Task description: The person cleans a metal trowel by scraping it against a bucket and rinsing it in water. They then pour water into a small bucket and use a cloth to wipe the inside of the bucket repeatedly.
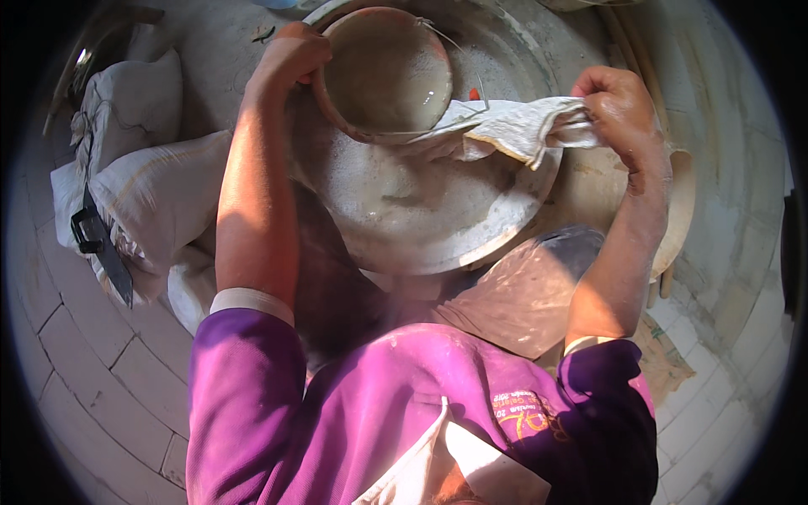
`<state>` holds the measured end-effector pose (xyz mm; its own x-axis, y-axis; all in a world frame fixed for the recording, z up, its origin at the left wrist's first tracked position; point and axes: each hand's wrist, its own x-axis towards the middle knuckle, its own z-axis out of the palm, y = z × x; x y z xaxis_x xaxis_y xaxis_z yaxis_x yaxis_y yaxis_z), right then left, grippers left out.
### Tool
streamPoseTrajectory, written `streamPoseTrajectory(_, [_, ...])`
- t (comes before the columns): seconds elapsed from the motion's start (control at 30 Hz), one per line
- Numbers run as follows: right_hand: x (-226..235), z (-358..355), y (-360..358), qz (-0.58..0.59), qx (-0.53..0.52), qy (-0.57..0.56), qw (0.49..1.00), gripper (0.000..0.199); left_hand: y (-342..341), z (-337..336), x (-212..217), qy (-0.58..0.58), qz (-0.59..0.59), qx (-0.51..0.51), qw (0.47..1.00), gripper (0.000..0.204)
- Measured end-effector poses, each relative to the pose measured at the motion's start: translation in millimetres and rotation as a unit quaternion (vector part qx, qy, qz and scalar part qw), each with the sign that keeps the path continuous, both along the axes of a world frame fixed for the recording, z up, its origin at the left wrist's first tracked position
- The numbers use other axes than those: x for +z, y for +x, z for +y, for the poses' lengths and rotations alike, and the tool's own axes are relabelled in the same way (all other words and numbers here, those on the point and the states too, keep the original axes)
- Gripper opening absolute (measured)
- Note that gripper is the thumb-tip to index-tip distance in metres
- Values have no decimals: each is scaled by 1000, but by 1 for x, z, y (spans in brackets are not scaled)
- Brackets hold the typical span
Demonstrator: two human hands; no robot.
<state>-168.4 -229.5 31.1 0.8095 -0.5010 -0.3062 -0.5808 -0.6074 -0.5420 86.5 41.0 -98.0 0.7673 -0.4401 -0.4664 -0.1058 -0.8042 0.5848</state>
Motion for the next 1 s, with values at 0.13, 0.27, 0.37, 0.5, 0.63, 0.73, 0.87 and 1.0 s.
streamPoseTrajectory(0.13, [-18,-28,-10,151,39,-43,987,13,0,-11,-4,22,-11,28,999,38])
streamPoseTrajectory(0.27, [-70,13,-6,299,187,-43,935,28,-8,-8,10,12,23,55,998,47])
streamPoseTrajectory(0.37, [-104,62,10,353,251,-115,894,68,-14,-4,15,4,26,54,998,47])
streamPoseTrajectory(0.5, [-222,47,-32,104,176,-327,923,58,-16,-20,25,-5,37,22,999,45])
streamPoseTrajectory(0.63, [-201,38,-14,313,197,-180,911,48,-17,-16,28,-8,78,28,997,40])
streamPoseTrajectory(0.73, [-145,42,-6,306,192,-118,925,24,-16,-10,20,-21,65,-1,998,38])
streamPoseTrajectory(0.87, [-82,33,-15,258,158,-121,946,27,-11,-6,9,-6,22,-24,999,38])
streamPoseTrajectory(1.0, [-1,31,-13,299,140,-119,936,31,-13,-13,26,-10,25,26,999,41])
